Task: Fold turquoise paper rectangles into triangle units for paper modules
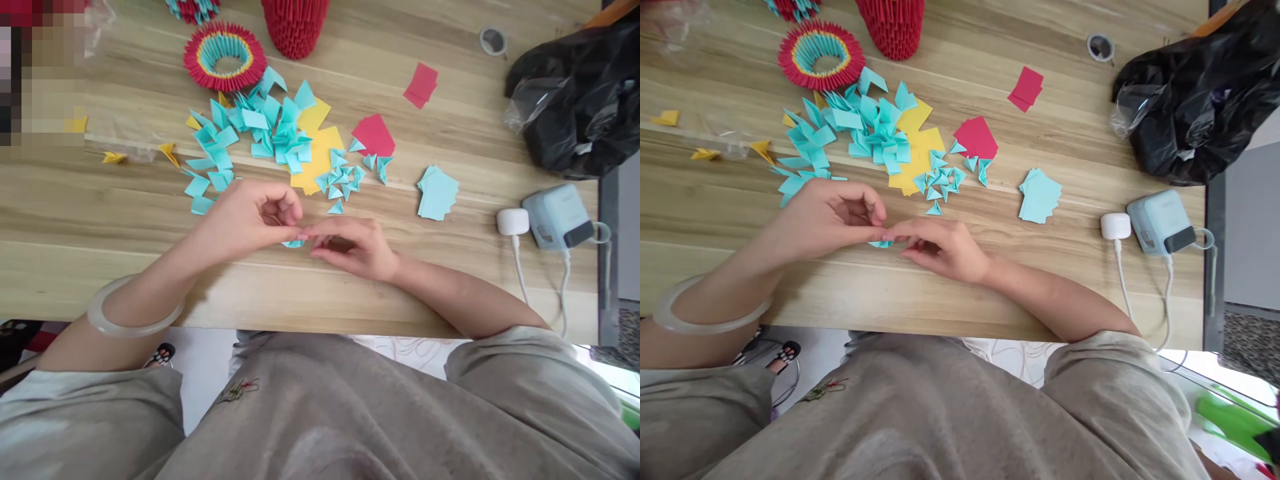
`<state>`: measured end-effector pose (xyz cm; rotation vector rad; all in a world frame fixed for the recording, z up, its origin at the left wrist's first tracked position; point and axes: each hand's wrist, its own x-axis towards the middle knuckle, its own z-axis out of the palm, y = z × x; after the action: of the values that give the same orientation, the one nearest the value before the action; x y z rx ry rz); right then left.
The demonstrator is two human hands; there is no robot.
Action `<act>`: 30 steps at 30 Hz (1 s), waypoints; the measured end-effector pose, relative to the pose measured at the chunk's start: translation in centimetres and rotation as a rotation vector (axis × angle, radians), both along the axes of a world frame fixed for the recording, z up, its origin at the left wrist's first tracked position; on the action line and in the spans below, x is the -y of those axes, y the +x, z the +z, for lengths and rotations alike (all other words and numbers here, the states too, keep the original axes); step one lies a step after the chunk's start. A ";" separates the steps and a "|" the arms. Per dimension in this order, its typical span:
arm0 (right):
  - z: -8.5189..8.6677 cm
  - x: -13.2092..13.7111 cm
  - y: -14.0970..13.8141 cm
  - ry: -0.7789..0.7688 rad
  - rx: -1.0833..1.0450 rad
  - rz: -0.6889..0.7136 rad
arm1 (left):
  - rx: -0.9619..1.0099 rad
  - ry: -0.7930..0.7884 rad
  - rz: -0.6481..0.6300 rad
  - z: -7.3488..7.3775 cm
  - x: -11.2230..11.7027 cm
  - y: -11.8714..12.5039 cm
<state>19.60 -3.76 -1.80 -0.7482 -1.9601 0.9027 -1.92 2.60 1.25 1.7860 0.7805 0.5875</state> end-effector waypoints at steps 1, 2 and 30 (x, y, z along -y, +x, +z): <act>-0.1 0.0 0.0 0.020 0.003 0.015 | 0.022 -0.029 0.034 -0.1 0.3 0.3; -0.1 0.0 0.0 0.046 0.004 0.023 | 0.039 -0.046 0.048 -0.1 0.6 0.6; -0.4 0.2 0.0 -0.040 -0.076 -0.319 | 0.067 -0.317 0.256 0.6 1.7 1.6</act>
<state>19.60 -3.96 -2.19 -1.0014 -1.6990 0.7665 -0.32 0.94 1.81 1.3815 1.0049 0.6474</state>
